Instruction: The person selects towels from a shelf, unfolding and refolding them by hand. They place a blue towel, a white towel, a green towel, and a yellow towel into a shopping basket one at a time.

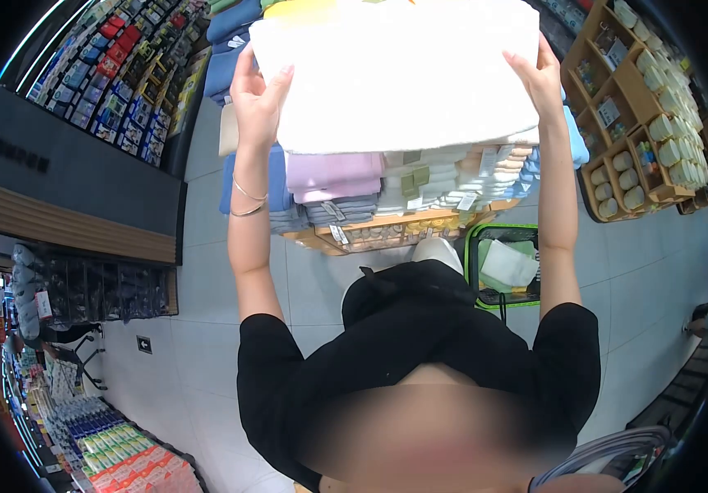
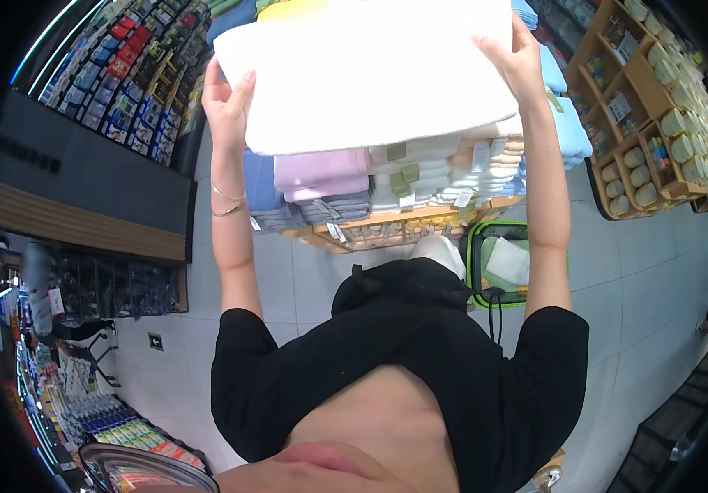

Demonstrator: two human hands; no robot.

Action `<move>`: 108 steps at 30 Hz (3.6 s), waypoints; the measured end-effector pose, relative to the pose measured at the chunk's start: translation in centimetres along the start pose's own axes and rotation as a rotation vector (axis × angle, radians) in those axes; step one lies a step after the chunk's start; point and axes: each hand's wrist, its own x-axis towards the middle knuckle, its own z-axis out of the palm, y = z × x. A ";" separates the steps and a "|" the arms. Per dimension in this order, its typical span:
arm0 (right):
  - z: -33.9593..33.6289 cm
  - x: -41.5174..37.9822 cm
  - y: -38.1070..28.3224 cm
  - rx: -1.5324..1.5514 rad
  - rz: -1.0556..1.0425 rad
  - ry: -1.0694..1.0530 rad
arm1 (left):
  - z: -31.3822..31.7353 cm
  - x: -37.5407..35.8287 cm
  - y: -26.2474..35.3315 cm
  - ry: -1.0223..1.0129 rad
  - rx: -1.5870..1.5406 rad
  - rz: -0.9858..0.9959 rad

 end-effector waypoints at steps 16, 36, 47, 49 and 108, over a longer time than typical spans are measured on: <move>9.2 -6.7 -4.9 -0.783 -0.040 -0.209 | 6.2 -6.5 -1.4 -0.131 0.315 -0.075; 9.0 -12.4 -3.3 0.288 0.503 -0.108 | 4.9 -15.8 -4.0 0.259 -0.580 -0.666; 9.9 -13.7 -2.5 0.398 0.626 -0.206 | 7.4 -11.9 -0.3 0.185 0.079 -0.231; 10.4 -14.0 -2.2 0.381 0.562 -0.172 | 6.5 -12.9 -1.4 0.150 0.257 -0.153; 7.4 27.8 11.9 -0.886 -1.153 -0.054 | 0.3 35.9 -15.1 0.156 1.082 1.014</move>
